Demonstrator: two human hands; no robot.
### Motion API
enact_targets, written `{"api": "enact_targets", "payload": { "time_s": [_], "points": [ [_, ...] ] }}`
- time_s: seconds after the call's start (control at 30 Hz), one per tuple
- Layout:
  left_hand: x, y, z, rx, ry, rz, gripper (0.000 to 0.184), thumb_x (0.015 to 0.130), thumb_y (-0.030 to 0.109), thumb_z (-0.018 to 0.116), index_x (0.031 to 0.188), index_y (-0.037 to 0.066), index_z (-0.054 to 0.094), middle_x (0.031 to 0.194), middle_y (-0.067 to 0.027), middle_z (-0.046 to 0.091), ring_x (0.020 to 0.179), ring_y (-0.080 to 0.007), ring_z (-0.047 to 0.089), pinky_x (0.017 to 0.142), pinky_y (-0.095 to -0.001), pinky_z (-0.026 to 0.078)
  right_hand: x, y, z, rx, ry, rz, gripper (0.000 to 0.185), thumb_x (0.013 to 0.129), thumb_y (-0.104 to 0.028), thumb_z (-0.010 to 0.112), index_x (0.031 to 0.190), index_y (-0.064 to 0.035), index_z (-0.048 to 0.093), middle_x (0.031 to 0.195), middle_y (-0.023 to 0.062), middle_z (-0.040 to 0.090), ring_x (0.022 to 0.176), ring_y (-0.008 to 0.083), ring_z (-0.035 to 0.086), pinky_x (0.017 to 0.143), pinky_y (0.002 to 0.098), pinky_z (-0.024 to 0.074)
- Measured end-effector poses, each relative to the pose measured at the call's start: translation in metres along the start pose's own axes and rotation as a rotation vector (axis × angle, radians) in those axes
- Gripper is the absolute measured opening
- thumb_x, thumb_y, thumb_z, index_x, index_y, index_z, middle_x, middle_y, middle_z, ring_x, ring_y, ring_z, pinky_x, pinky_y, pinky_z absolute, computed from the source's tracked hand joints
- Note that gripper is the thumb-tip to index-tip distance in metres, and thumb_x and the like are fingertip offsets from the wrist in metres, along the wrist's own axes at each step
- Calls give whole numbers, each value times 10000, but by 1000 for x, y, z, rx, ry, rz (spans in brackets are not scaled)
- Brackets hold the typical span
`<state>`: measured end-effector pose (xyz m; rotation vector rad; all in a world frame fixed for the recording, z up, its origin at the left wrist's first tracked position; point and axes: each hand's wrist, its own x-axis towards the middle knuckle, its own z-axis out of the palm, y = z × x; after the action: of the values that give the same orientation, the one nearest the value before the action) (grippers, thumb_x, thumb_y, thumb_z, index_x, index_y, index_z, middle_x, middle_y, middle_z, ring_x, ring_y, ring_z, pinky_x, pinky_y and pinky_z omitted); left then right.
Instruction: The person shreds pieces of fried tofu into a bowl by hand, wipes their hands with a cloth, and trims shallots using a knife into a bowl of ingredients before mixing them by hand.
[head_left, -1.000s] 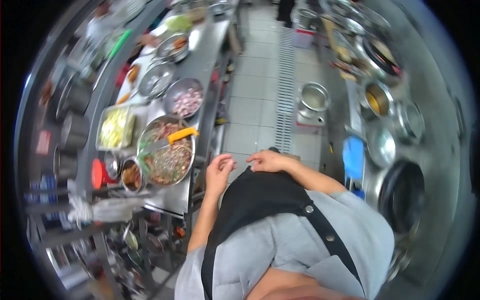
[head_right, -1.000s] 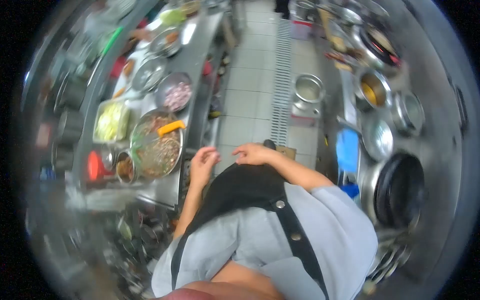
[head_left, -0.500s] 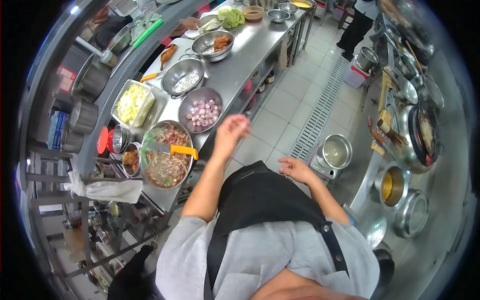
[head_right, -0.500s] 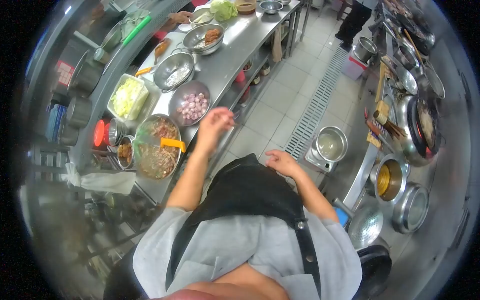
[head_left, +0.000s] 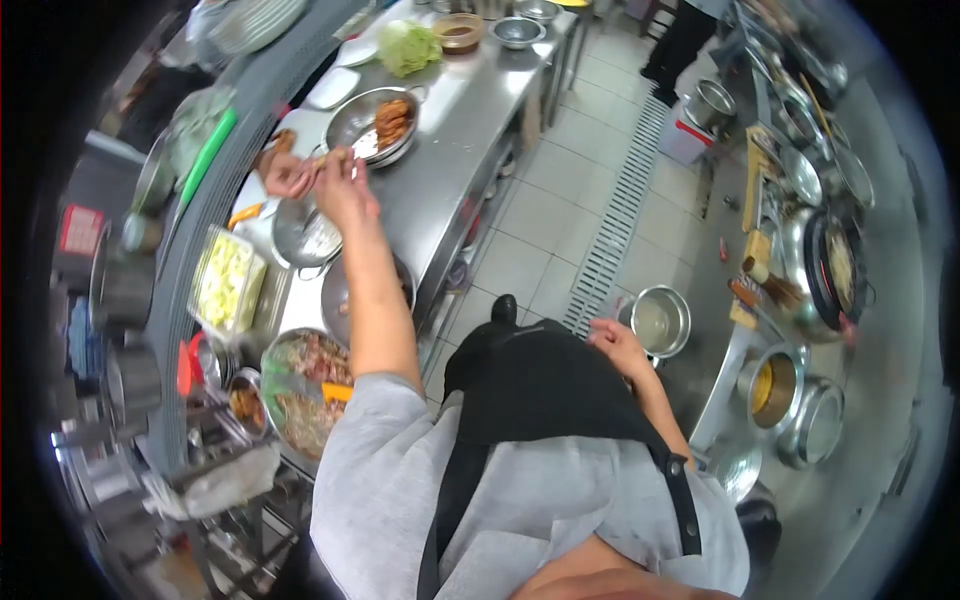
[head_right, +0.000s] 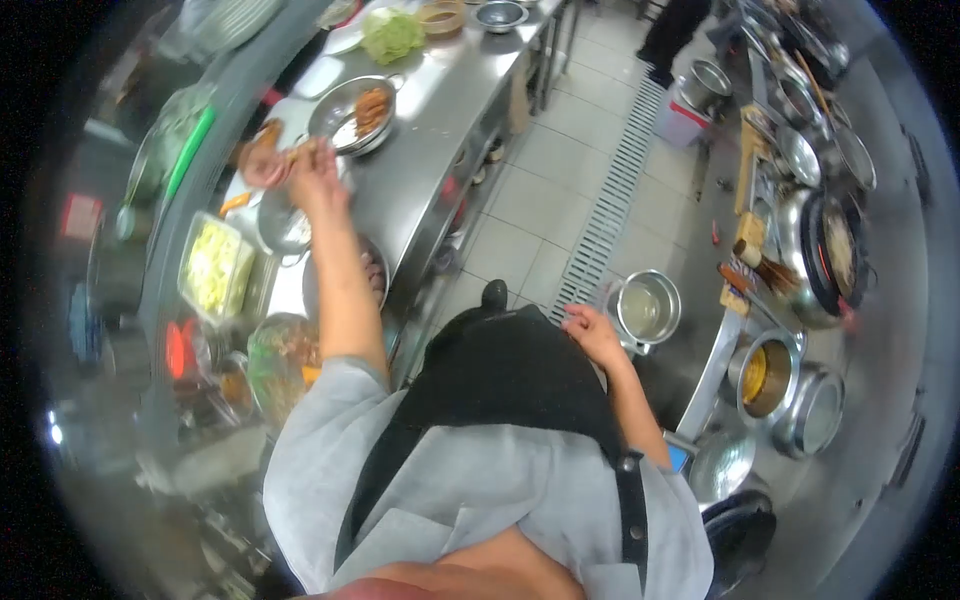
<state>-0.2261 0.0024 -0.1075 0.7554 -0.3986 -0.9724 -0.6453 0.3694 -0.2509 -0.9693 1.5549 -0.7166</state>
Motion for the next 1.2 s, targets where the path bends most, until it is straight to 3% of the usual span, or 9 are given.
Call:
{"api": "enact_targets", "payload": {
  "time_s": [0.1, 0.2, 0.33, 0.5, 0.57, 0.77, 0.93, 1.07, 1.2],
  "points": [
    [17, -33, -32, 108, -182, 91, 133, 1018, 162, 692, 1099, 71, 637, 1116, -95, 725, 991, -211, 678, 869, -393, 515, 20, -49, -5, 11, 24, -9, 428, 946, -196, 740, 1340, -50, 663, 983, 93, 773, 916, 159, 717, 848, 320, 564],
    [-59, -42, 38, 245, -185, -110, 110, 1019, 142, 685, 1072, 60, 633, 1039, -63, 710, 930, -152, 659, 790, -301, 510, 54, -81, -12, -135, 186, -187, 487, 937, -245, 750, 1376, -64, 643, 1022, 110, 771, 942, 197, 732, 878, 352, 576],
    [-130, -124, 55, 735, -924, -380, 154, 1003, 143, 711, 1101, 29, 681, 962, -43, 707, 813, -131, 646, 739, -281, 518, 72, -148, -30, 23, 332, -324, 566, 907, -283, 788, 1415, -95, 624, 1083, 77, 747, 924, 186, 701, 833, 361, 583],
    [-214, -173, 93, 983, -1573, -242, 234, 944, 117, 761, 1163, 37, 741, 960, -68, 733, 785, -163, 669, 725, -314, 546, 79, -145, -70, 191, 469, -425, 505, 884, -292, 817, 1315, -77, 666, 983, 49, 729, 840, 160, 677, 783, 351, 585],
    [-234, -173, 125, 1149, -1798, -118, 292, 917, 118, 784, 1197, 43, 746, 1016, -107, 743, 834, -212, 701, 755, -343, 569, 74, -127, -93, 16, 299, -251, 299, 931, -179, 783, 1192, -69, 688, 826, 26, 705, 724, 104, 669, 662, 280, 543],
    [-282, -212, 175, 1076, -1825, -230, 484, 895, 146, 813, 1340, 20, 669, 1191, -147, 725, 995, -257, 722, 841, -359, 590, 23, -61, -201, 466, 601, -194, 133, 931, -131, 779, 1014, -61, 702, 825, 19, 710, 717, 98, 689, 642, 267, 563],
    [-275, -263, 148, 1236, -1876, -411, 533, 906, 148, 812, 1387, 4, 631, 1288, -162, 709, 1043, -257, 724, 872, -363, 591, -54, 53, -379, 418, 1373, -215, 67, 942, -66, 714, 999, -52, 682, 818, 33, 717, 702, 120, 682, 645, 285, 545],
    [-277, -279, 123, 1309, -1795, -684, 478, 931, 146, 793, 1359, -10, 648, 1276, -171, 719, 1011, -241, 740, 858, -350, 595, -77, 75, -501, 232, 1654, -170, 135, 930, -114, 737, 1031, -35, 695, 787, 52, 732, 705, 128, 692, 679, 303, 550],
    [-287, -272, 140, 1379, -1753, -624, 457, 942, 138, 784, 1348, -24, 650, 1253, -180, 726, 987, -223, 745, 855, -337, 598, -59, 53, -637, 44, 1818, -95, 331, 877, -272, 816, 1092, -43, 710, 862, 89, 765, 811, 217, 734, 779, 359, 569]
  ]
}}
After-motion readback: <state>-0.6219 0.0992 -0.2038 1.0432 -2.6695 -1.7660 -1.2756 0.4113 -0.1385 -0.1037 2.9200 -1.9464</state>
